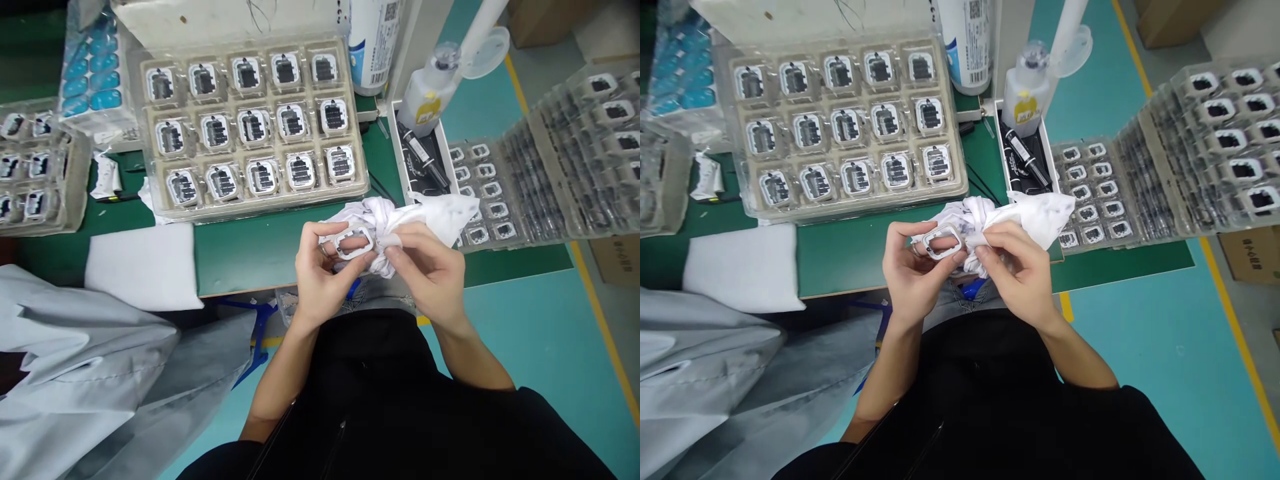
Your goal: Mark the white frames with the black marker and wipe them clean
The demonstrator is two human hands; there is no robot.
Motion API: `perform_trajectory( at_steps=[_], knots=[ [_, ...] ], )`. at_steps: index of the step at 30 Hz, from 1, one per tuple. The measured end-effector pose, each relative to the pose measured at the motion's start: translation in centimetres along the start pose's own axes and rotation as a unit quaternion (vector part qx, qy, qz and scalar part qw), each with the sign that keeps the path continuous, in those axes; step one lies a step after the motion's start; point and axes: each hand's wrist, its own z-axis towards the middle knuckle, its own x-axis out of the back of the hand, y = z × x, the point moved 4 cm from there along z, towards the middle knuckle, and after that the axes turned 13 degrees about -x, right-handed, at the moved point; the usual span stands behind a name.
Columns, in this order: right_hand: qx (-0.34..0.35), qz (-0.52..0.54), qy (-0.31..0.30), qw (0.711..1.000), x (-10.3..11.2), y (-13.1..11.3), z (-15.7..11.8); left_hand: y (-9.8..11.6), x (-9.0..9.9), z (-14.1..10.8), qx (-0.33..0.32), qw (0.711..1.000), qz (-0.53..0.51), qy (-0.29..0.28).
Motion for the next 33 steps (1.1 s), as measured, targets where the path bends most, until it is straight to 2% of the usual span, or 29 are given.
perform_trajectory(
  at_steps=[5,8,13,17,20,24,28,30,33],
  knots=[
    [-0.03,-0.008,0.06,0.998,-0.4,0.6,-0.5,-0.2,0.1,0.1,0.01,1.0,0.012,-0.001],
    [-0.042,-0.006,0.07,0.997,-0.5,0.4,-0.5,-0.4,0.2,0.2,0.008,1.0,0.012,-0.004],
    [-0.094,-0.003,0.05,0.994,0.3,0.5,0.1,-0.7,0.4,0.1,-0.028,0.998,0.028,0.052],
    [-0.153,0.082,0.011,0.985,1.6,0.5,0.7,-0.9,0.5,-0.2,-0.061,0.992,0.024,0.111],
    [-0.193,0.109,-0.042,0.974,1.9,-0.1,0.7,-1.0,0.4,-0.2,-0.071,0.989,0.022,0.124],
    [-0.218,0.054,-0.098,0.97,1.5,-0.9,0.2,-1.1,0.3,-0.1,-0.077,0.988,0.034,0.126],
    [-0.207,0.013,-0.059,0.976,1.5,-1.1,0.1,-1.0,0.3,0.0,-0.101,0.985,0.027,0.136],
    [-0.202,0.001,-0.036,0.979,1.9,-1.3,0.3,-0.9,0.4,0.0,-0.123,0.978,0.037,0.161],
    [-0.206,-0.017,-0.036,0.978,2.8,-1.8,0.7,-0.4,0.6,0.1,-0.164,0.962,0.059,0.211]
  ],
)
